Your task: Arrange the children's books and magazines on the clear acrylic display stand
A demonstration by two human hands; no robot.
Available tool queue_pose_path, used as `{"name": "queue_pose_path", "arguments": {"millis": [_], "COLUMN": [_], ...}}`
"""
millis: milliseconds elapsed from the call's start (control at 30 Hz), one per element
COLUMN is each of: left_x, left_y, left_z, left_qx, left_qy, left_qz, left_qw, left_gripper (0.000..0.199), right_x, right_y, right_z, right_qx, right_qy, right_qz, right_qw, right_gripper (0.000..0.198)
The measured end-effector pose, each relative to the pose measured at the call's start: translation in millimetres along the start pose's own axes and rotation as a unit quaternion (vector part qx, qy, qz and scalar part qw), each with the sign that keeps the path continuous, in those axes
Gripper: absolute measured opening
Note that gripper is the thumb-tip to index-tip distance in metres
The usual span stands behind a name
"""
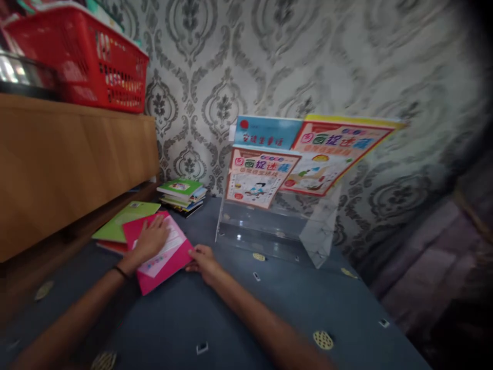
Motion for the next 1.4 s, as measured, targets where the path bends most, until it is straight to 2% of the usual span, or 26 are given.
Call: {"name": "queue_pose_path", "arguments": {"millis": [100,267,400,567,633,667,733,800,833,867,933,967,1033,1100,1167,1233,1400], "left_x": [-6,-15,-17,-13,-15,-17,-22,-27,-30,-31,-34,-35,-36,-38,-39,-39,-31], "left_y": [30,75,94,90,83,79,73,70,70,70,72,73,73,72,70,69,68], "left_z": [47,109,140,154,151,149,143,138,135,133,129,128,126,126,128,131,135], "left_qx": [-0.137,-0.258,-0.314,-0.322,-0.313,-0.304,-0.285,-0.275,-0.274,-0.276,-0.289,-0.298,-0.313,-0.311,-0.299,-0.287,-0.266], "left_qy": [0.037,0.09,0.103,0.122,0.124,0.125,0.133,0.149,0.16,0.173,0.203,0.218,0.237,0.231,0.207,0.18,0.141], "left_qz": [-0.009,0.015,-0.014,-0.039,-0.045,-0.046,-0.045,-0.045,-0.047,-0.049,-0.054,-0.056,-0.057,-0.056,-0.05,-0.043,-0.051], "left_qw": [0.99,0.962,0.944,0.938,0.941,0.943,0.948,0.949,0.947,0.944,0.934,0.928,0.918,0.92,0.93,0.94,0.952], "left_gripper": [0.047,0.048,0.051,0.056,0.056,0.055,0.052,0.049,0.048,0.049,0.055,0.06,0.067,0.064,0.057,0.051,0.051], "right_x": [26,65,93,121,127,128,121,101,88,74,47,37,27,29,38,52,91], "right_y": [27,87,121,126,123,123,124,129,130,130,128,125,120,115,114,118,135], "right_z": [-6,-26,-42,-69,-82,-88,-96,-89,-79,-65,-33,-20,-2,3,-1,-9,-21], "right_qx": [-0.017,-0.045,-0.068,-0.076,-0.064,-0.044,0.03,0.124,0.16,0.185,0.23,0.243,0.247,0.233,0.217,0.21,0.193], "right_qy": [0.026,0.071,0.15,0.288,0.39,0.46,0.61,0.702,0.715,0.71,0.672,0.657,0.638,0.643,0.665,0.695,0.748], "right_qz": [0.022,0.032,0.015,-0.025,-0.012,0.011,0.091,0.155,0.157,0.119,0.035,0.015,0.012,0.016,0.018,0.03,0.09], "right_qw": [0.999,0.996,0.986,0.954,0.919,0.887,0.787,0.684,0.662,0.669,0.703,0.714,0.729,0.73,0.714,0.687,0.629], "right_gripper": [0.038,0.04,0.05,0.048,0.037,0.029,0.019,0.019,0.023,0.03,0.052,0.062,0.076,0.078,0.076,0.074,0.077]}}
Point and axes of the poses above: each hand's wrist, its own y-axis away from the middle knuckle, its own x-axis out of the back of the hand, z = x × y, the point moved 3 cm from there along -y, towards the middle knuckle, and after that the axes turned 7 degrees about -y, right-handed, at the moved point
